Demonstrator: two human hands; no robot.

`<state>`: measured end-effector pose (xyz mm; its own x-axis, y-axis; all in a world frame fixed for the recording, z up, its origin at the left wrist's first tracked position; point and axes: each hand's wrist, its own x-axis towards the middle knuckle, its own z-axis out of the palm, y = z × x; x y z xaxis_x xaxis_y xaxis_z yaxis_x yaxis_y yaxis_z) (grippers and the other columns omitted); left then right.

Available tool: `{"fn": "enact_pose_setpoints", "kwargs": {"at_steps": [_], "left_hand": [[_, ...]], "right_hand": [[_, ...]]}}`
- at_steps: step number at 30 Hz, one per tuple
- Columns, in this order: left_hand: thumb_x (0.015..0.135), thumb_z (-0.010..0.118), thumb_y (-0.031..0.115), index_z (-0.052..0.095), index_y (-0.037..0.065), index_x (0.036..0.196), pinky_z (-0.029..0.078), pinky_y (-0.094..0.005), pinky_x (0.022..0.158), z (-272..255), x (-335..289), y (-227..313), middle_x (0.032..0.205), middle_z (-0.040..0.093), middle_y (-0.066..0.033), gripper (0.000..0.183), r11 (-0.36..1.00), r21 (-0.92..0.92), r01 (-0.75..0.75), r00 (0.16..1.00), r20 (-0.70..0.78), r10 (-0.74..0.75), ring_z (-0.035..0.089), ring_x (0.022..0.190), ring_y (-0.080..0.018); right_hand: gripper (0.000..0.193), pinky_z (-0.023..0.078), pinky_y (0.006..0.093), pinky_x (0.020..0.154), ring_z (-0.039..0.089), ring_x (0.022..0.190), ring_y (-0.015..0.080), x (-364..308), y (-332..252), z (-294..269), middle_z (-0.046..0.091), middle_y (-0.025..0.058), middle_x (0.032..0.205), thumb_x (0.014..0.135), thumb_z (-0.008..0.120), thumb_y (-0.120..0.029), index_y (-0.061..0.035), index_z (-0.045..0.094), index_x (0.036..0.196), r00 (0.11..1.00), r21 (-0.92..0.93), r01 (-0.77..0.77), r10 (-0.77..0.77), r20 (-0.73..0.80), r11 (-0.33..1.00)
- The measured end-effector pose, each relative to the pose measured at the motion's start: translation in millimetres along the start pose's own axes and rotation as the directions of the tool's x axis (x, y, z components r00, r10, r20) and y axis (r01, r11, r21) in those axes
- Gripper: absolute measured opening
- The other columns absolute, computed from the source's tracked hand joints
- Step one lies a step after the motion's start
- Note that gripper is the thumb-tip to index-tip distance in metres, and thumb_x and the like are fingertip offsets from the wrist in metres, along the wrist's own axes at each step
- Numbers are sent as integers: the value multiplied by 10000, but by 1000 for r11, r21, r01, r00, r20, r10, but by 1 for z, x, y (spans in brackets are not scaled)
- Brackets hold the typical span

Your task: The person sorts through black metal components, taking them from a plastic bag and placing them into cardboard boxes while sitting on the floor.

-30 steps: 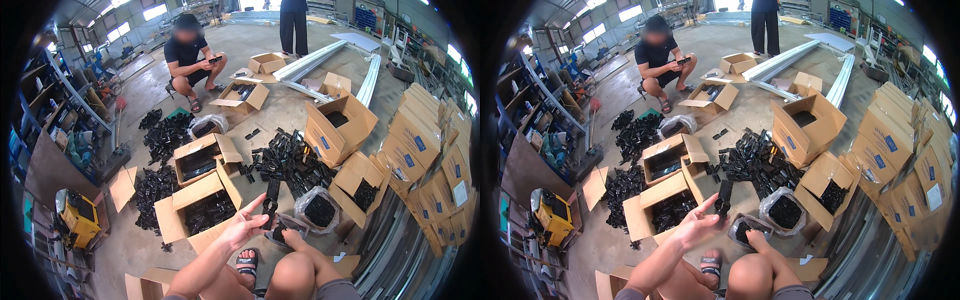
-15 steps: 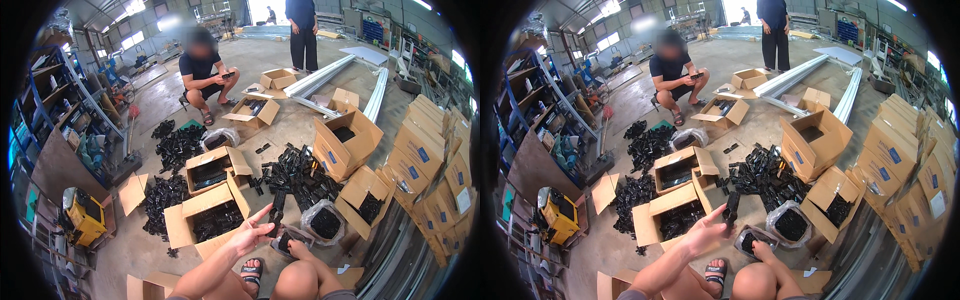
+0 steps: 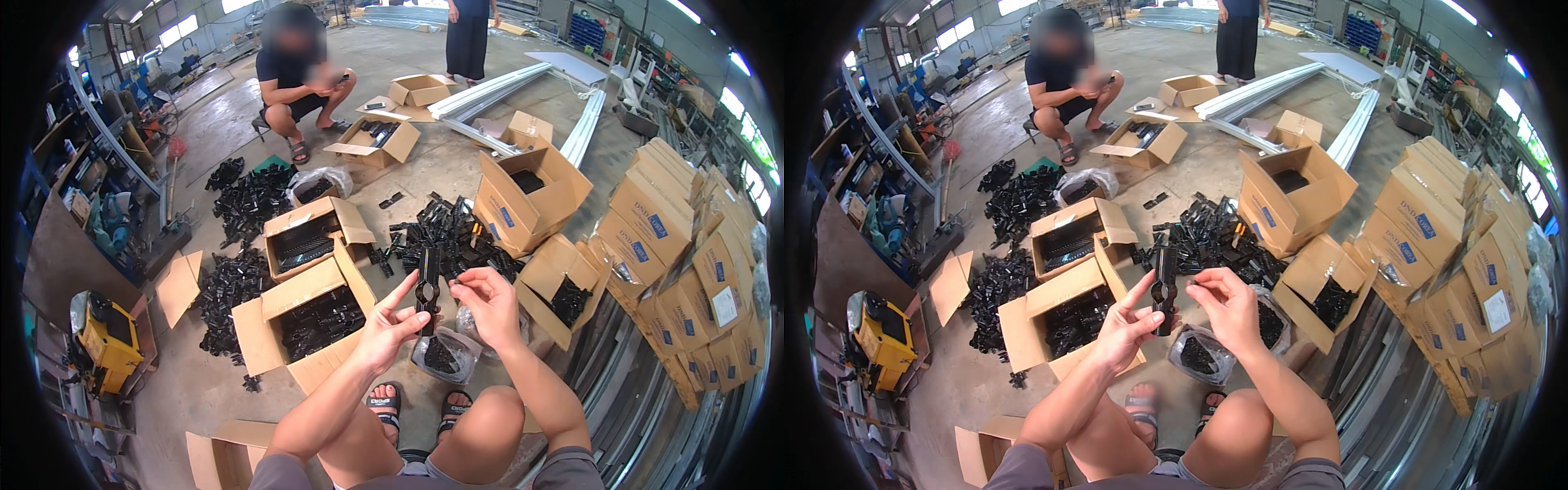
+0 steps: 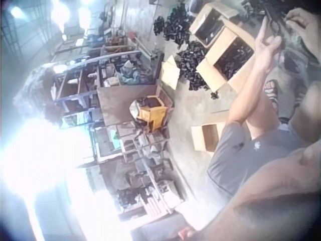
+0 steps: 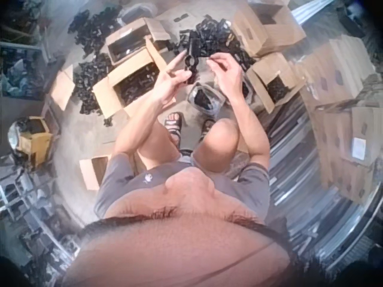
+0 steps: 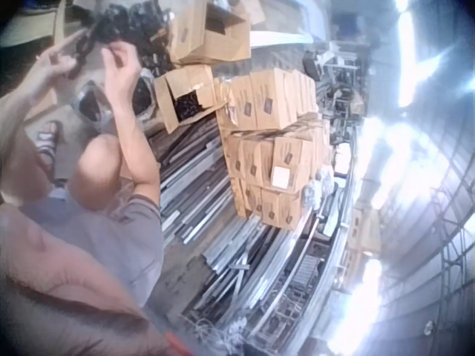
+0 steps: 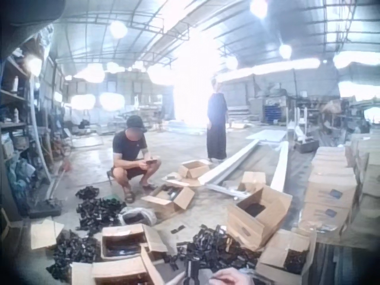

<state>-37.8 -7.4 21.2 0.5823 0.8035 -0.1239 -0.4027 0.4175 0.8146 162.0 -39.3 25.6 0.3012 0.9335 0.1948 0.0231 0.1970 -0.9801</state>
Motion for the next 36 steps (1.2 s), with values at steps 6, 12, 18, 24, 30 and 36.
{"fn": "enact_pose_setpoints", "kwargs": {"at_steps": [6,12,18,24,30,36], "left_hand": [[922,639,-62,288,125,1575,549,-337,942,7,-1,-4,1145,710,-156,764,982,142,-122,989,101,109,693,1027,-196],[913,660,-82,330,123,1565,527,-229,875,10,-9,-3,1166,689,-60,759,972,157,-173,979,133,153,591,967,-38],[909,648,-105,346,127,1560,515,-209,875,7,-13,3,1177,678,-35,754,954,216,-206,973,147,177,571,964,-32],[906,654,-106,351,135,1558,517,-207,874,8,-14,3,1176,675,-28,758,954,214,-208,974,131,182,572,968,-33],[904,655,-107,349,132,1559,519,-213,880,0,-12,-2,1180,674,-28,761,963,200,-180,978,144,153,574,978,-38],[898,658,-106,343,125,1562,524,-237,875,17,-13,4,1155,685,-49,770,956,250,-151,985,120,124,587,967,-58]], "right_hand": [[152,540,238,783,679,857,103,-6,-28,14,729,76,942,866,738,24,24,691,1011,998,29,46,-44,-45,999],[159,539,233,765,675,834,93,-17,-27,19,735,76,922,860,746,24,40,695,1010,994,38,54,-50,-95,998],[159,538,233,769,675,834,100,-15,-22,22,732,73,922,861,742,33,30,689,1010,995,92,40,-32,-92,995],[173,546,240,781,675,847,107,-14,-15,20,726,72,946,868,732,40,23,679,1032,997,77,15,-9,-75,997],[173,532,240,758,661,826,80,-22,-13,21,741,60,946,890,737,-49,26,708,1043,991,-79,94,-101,-89,992],[136,501,344,617,662,702,259,-26,-40,17,651,145,834,981,601,-126,8,620,966,957,-525,252,-290,10,813]]}}
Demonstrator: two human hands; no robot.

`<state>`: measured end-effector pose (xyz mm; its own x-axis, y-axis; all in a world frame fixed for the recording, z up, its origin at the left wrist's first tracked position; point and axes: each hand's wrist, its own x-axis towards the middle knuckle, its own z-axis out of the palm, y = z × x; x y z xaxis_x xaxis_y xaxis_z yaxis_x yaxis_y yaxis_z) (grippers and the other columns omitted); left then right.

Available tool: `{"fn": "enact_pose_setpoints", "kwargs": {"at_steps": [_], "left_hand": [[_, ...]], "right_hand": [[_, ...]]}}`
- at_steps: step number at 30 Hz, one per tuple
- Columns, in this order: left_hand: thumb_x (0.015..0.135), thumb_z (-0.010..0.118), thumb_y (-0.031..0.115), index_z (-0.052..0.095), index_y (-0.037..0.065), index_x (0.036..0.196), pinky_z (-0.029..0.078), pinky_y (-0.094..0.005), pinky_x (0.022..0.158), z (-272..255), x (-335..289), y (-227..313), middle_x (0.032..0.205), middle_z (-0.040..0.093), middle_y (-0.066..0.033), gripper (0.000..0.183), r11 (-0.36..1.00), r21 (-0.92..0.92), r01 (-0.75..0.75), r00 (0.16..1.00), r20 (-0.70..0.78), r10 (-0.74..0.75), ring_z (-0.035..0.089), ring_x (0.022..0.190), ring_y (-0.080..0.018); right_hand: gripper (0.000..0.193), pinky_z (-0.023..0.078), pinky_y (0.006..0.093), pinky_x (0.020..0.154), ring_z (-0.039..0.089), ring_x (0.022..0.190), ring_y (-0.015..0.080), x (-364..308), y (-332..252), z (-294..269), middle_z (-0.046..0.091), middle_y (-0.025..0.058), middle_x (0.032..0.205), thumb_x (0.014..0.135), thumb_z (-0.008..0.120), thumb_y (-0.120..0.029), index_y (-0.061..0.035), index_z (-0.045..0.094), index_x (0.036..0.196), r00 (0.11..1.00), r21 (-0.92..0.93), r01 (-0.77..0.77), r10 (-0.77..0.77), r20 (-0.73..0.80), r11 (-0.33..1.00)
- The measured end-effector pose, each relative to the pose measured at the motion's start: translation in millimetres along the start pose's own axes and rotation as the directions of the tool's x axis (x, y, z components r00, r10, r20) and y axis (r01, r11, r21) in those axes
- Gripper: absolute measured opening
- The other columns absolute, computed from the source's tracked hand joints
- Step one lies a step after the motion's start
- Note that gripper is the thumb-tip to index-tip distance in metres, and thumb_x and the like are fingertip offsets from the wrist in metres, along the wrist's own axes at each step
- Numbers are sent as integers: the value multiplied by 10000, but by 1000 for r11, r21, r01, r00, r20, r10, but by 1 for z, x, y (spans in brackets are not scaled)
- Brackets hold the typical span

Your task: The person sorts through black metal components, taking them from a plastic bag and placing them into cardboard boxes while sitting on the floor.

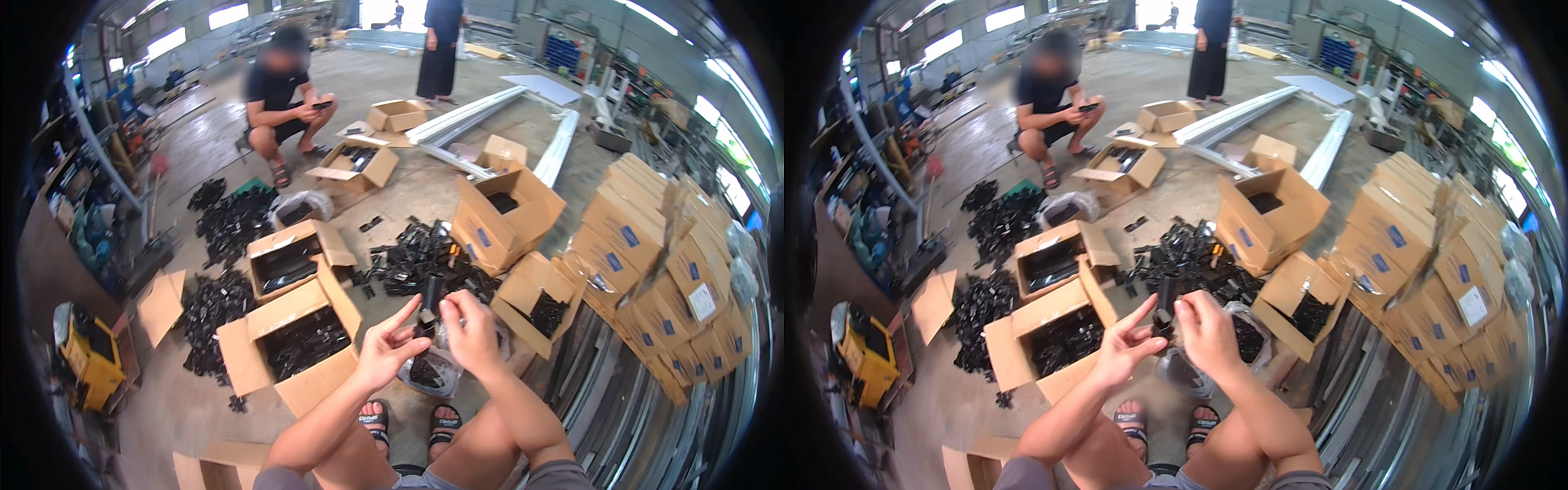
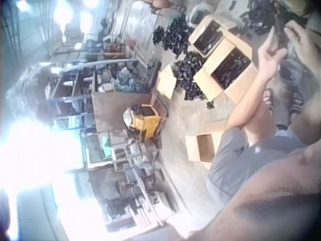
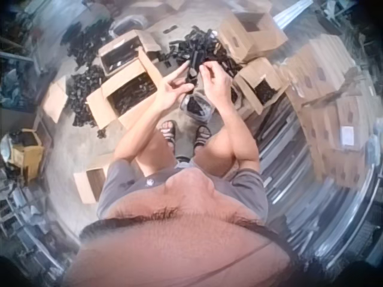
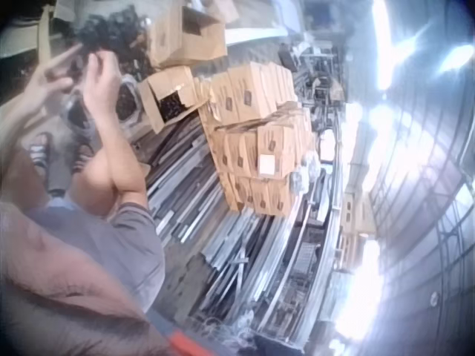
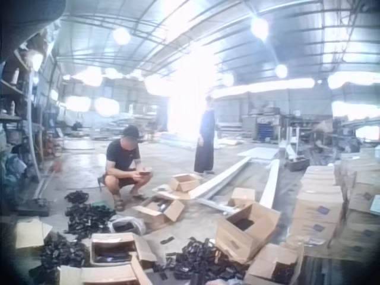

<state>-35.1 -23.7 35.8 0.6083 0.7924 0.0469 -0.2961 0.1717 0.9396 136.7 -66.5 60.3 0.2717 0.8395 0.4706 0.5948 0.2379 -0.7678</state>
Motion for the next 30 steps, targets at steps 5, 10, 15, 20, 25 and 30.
{"fn": "enact_pose_setpoints", "kwargs": {"at_steps": [5,10,15,20,25,30], "left_hand": [[868,638,-151,336,92,1559,534,-276,881,5,-3,6,1163,694,-116,793,1000,-11,7,1000,-5,-7,649,981,-127],[831,631,-168,312,41,1556,548,-298,889,4,-2,-1,1162,702,-163,820,999,-22,25,998,-58,-26,689,995,-178],[834,631,-165,314,30,1551,556,-300,883,7,0,-9,1161,704,-165,808,999,-40,6,999,-41,-7,694,990,-177],[840,636,-161,329,33,1545,558,-306,896,6,-1,-8,1162,702,-165,793,999,-52,12,999,-31,-14,693,993,-180],[847,632,-166,333,36,1545,551,-300,897,8,-1,-4,1142,707,-148,785,999,-25,26,999,-38,-27,684,987,-162],[873,674,-114,360,118,1558,453,-195,741,0,-1,-4,795,565,63,788,991,117,69,997,-24,-67,514,754,-39]], "right_hand": [[177,538,390,688,688,794,318,-2,4,-2,647,175,915,981,596,-141,1,587,1085,996,54,85,-84,-25,995],[155,518,396,681,666,789,321,-5,11,0,618,171,922,980,593,-122,8,559,1057,985,68,173,-170,-40,983],[142,502,426,656,640,744,341,-8,13,-4,600,175,885,985,577,-127,7,541,1014,986,19,163,-162,-27,987],[132,497,433,637,640,724,344,-10,9,-4,593,171,858,985,573,-126,3,551,1001,984,48,174,-172,-48,984],[139,474,451,622,608,732,405,-5,17,-1,575,178,821,998,548,-127,2,560,949,980,-17,194,-194,-34,981],[240,482,468,657,608,790,435,-1,11,7,609,220,830,1009,548,-194,4,606,886,999,-13,22,-22,25,1000]]}}
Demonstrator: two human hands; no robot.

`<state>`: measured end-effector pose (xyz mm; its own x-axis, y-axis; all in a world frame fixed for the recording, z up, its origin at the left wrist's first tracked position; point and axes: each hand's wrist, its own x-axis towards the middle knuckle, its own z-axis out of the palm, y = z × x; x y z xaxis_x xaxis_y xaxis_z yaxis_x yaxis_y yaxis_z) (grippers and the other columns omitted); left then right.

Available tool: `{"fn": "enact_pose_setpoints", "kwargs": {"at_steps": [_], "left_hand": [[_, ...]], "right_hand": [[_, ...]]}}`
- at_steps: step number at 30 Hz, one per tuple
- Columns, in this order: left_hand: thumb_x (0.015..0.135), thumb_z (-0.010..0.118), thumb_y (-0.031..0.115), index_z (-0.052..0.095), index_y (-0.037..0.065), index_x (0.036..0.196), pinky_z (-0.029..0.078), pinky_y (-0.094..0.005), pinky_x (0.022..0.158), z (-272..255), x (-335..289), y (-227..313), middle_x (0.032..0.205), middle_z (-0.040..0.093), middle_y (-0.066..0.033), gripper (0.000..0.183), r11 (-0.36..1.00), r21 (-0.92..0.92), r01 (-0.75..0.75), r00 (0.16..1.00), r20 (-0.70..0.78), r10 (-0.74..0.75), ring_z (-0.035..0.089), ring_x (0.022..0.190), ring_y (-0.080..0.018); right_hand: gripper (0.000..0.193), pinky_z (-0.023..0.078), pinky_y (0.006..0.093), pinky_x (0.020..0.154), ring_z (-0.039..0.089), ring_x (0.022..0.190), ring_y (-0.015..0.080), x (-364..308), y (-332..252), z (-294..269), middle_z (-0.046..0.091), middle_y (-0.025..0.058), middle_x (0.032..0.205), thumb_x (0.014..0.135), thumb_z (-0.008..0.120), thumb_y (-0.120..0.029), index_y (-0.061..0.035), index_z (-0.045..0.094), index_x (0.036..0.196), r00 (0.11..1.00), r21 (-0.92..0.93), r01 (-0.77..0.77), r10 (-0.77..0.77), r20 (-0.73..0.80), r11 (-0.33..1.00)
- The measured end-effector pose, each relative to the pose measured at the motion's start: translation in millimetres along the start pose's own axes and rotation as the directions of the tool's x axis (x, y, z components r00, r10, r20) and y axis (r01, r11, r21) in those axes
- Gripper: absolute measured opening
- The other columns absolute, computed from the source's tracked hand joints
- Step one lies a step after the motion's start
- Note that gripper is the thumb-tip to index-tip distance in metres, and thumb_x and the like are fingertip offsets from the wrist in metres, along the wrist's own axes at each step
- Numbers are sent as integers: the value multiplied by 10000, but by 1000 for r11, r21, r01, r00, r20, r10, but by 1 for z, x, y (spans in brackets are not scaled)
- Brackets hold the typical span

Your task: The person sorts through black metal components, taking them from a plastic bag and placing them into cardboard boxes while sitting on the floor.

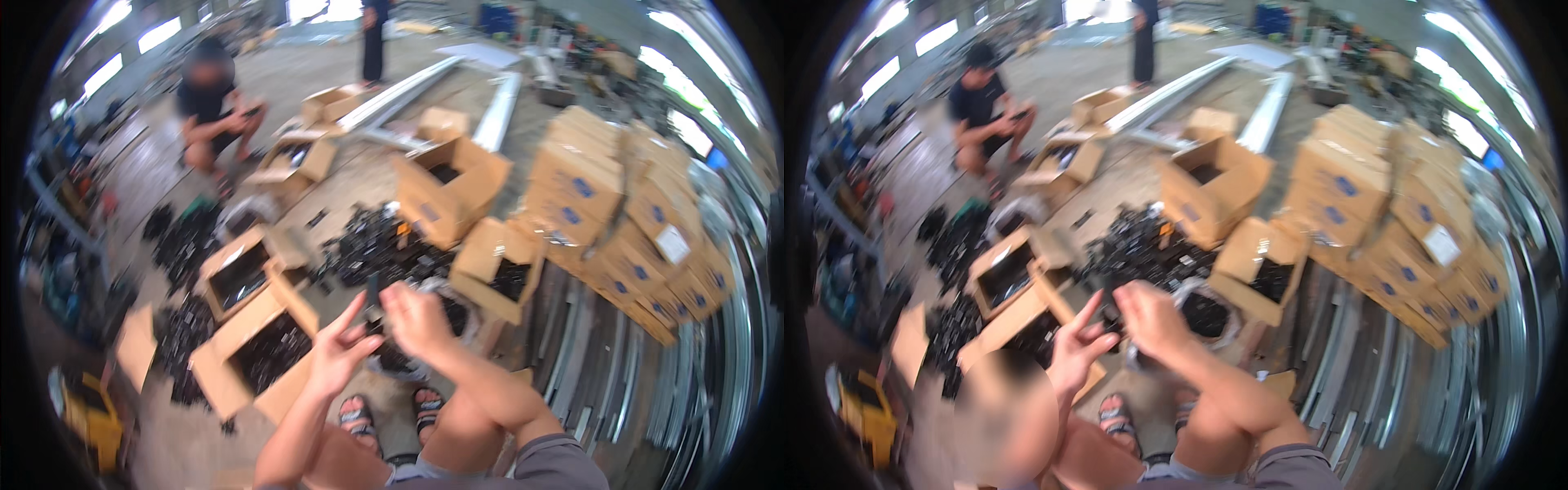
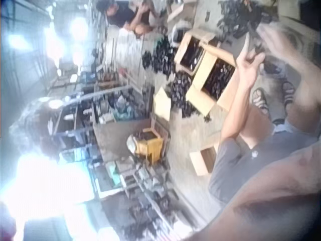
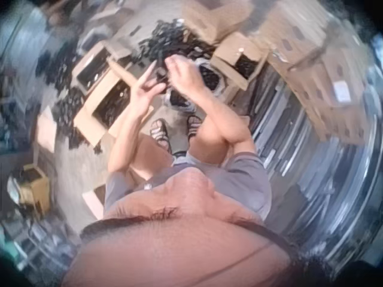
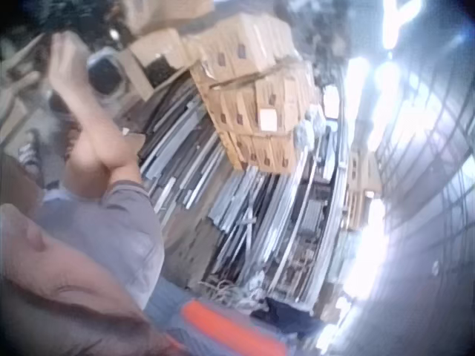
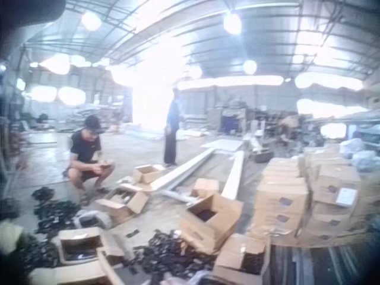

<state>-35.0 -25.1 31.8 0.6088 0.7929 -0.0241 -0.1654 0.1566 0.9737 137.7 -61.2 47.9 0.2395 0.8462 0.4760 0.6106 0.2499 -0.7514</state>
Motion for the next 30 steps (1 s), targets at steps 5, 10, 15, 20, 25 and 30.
{"fn": "enact_pose_setpoints", "kwargs": {"at_steps": [5,10,15,20,25,30], "left_hand": [[895,681,-68,380,128,1551,412,-173,720,5,1,6,825,539,106,748,998,-57,-41,995,83,45,414,752,-7],[892,657,-101,370,148,1557,449,-188,792,-2,-4,-5,1057,672,33,766,983,-164,-86,988,115,106,493,872,-5],[888,684,-91,409,143,1536,478,-202,868,-11,-4,5,1216,660,-14,742,990,-112,-89,986,133,104,525,963,-3],[766,745,26,494,199,1473,542,-362,861,-106,-10,34,1138,728,-117,771,617,787,-24,988,-77,137,719,980,-248],[728,778,118,644,124,1292,538,-435,896,-277,-63,-85,1078,716,-188,580,215,898,383,918,-397,25,675,1026,-366],[722,787,121,661,141,1257,542,-445,910,-324,-97,-177,1089,719,-167,551,108,794,598,799,-580,-158,671,1039,-363]], "right_hand": [[202,444,442,549,601,605,371,-1,-11,-17,578,184,685,996,519,-148,-24,527,837,997,0,46,-46,66,999],[282,408,441,532,579,561,370,-7,6,-4,550,185,623,1017,441,-135,11,539,797,995,-18,-30,32,98,999],[431,379,359,494,514,504,196,-14,24,-3,515,84,567,1068,381,-234,12,534,749,982,78,-174,167,93,982],[480,335,260,489,432,530,79,-17,38,-21,447,-6,584,1093,355,-314,-31,541,753,937,148,-348,341,74,926],[432,363,217,510,434,570,46,-14,45,-17,468,-18,643,1098,383,-308,-22,578,839,921,150,-347,306,241,926],[340,404,242,533,488,577,63,-15,50,-6,529,0,642,1066,473,-245,4,626,892,882,54,-363,324,343,930]]}}
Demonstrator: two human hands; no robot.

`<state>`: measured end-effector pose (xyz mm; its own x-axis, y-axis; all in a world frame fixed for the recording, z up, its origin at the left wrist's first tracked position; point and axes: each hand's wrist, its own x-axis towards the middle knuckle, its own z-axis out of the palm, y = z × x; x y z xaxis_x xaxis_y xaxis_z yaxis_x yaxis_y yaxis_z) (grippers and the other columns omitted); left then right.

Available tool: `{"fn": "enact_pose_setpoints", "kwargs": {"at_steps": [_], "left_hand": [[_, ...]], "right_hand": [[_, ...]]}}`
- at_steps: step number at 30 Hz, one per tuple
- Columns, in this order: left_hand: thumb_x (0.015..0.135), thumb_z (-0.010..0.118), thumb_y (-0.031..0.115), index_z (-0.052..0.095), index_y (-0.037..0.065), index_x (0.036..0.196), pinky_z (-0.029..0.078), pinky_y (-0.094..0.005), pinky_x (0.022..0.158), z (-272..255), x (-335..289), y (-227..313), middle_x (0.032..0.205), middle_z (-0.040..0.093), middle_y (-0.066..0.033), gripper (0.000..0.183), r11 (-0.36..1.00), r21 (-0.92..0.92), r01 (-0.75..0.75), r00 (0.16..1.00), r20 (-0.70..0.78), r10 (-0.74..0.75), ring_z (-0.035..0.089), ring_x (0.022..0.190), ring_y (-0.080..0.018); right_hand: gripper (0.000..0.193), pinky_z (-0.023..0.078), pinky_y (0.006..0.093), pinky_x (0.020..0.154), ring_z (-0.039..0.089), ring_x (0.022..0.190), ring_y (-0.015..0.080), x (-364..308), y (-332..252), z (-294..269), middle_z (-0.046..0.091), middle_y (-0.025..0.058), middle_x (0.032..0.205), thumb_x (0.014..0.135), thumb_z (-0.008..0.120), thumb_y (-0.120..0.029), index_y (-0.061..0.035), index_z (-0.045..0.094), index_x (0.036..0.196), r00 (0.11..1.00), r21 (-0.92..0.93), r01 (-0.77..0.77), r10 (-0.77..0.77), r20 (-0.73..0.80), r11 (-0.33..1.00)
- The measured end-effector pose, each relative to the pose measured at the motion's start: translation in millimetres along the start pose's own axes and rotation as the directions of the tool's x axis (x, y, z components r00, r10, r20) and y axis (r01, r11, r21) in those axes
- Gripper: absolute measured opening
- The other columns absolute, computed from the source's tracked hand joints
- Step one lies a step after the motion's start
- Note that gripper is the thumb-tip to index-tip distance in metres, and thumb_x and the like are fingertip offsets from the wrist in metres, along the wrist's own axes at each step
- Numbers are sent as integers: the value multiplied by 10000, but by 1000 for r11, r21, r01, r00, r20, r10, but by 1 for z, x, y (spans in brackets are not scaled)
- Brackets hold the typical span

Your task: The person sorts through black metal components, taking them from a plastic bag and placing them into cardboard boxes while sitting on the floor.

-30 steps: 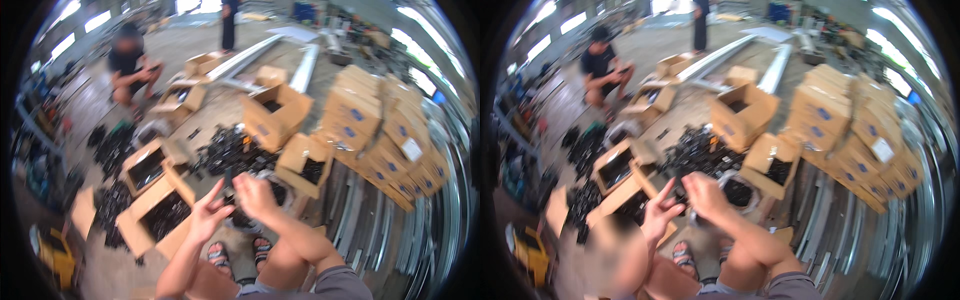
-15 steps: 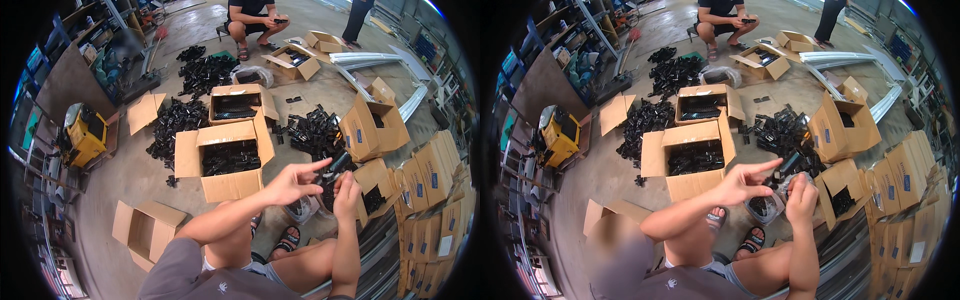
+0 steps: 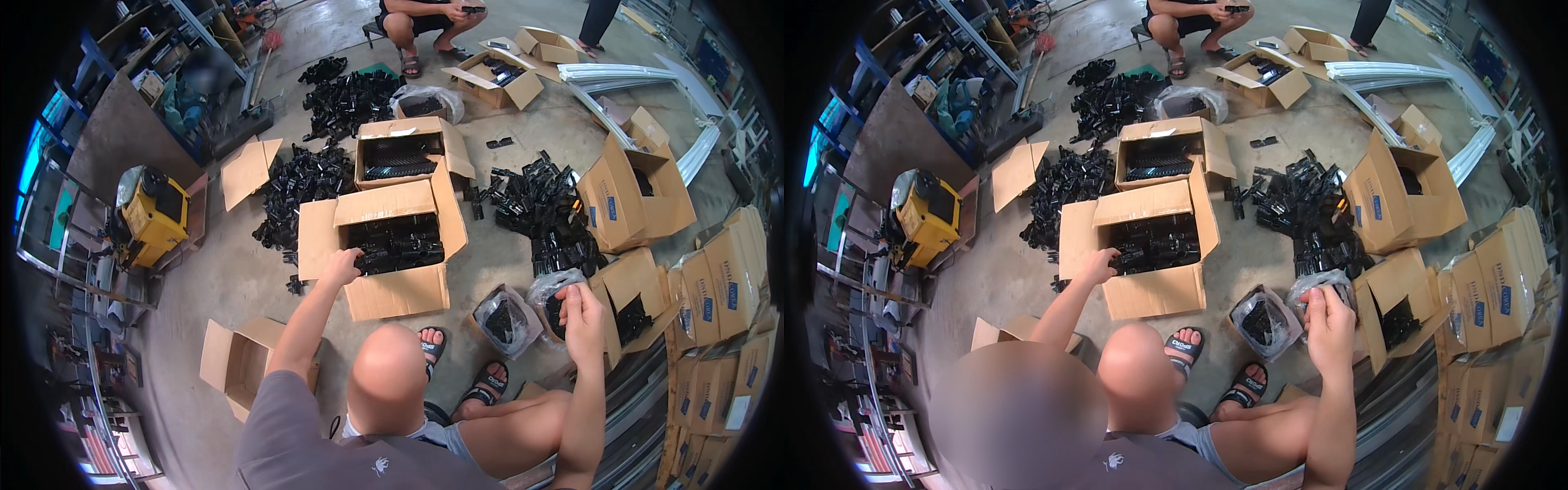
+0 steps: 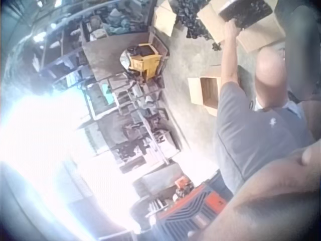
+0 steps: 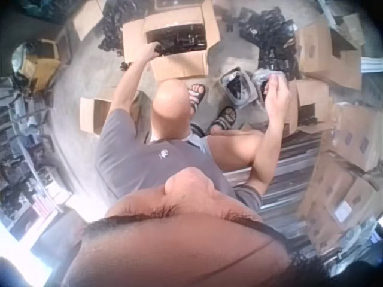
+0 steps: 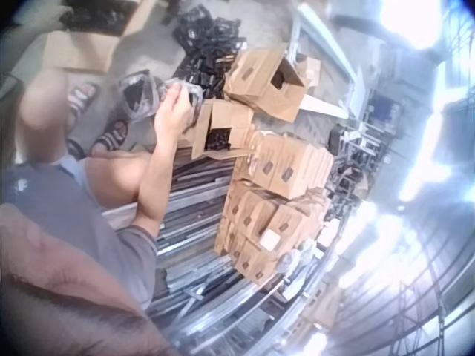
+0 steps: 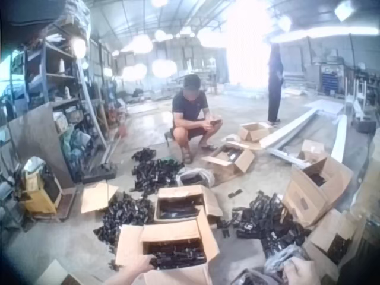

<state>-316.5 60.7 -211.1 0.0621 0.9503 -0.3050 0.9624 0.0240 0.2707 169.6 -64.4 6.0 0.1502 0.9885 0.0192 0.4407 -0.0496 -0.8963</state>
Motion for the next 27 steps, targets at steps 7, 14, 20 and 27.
{"fn": "enact_pose_setpoints", "kwargs": {"at_steps": [7,14,20,27], "left_hand": [[811,716,250,721,127,1170,549,-450,924,20,20,-17,1064,726,-186,380,976,-174,-134,989,-92,120,681,1005,-384],[930,588,527,581,227,1379,361,-575,1131,68,45,1,1425,541,-199,541,994,-99,43,995,-85,-52,472,1337,-447],[868,623,613,571,319,1350,71,-802,1096,71,42,53,1577,357,-172,567,976,35,214,977,-21,-214,253,1459,-500],[873,544,670,346,330,1550,48,-658,1191,82,44,40,1655,205,-129,783,925,13,381,924,-53,-379,75,1533,-402]], "right_hand": [[306,413,226,539,504,606,53,3,5,4,537,-8,668,1056,500,-235,2,648,931,997,-33,-68,69,35,997],[286,422,230,548,526,606,58,12,-4,13,561,-6,670,1046,527,-227,5,662,946,995,-54,-74,77,56,996],[272,446,230,574,545,619,59,15,9,5,586,-1,681,1041,535,-219,11,672,990,995,-67,-76,80,66,995],[248,481,251,614,589,651,84,14,13,4,635,27,720,1034,544,-198,9,680,1028,988,-23,-127,129,83,992]]}}
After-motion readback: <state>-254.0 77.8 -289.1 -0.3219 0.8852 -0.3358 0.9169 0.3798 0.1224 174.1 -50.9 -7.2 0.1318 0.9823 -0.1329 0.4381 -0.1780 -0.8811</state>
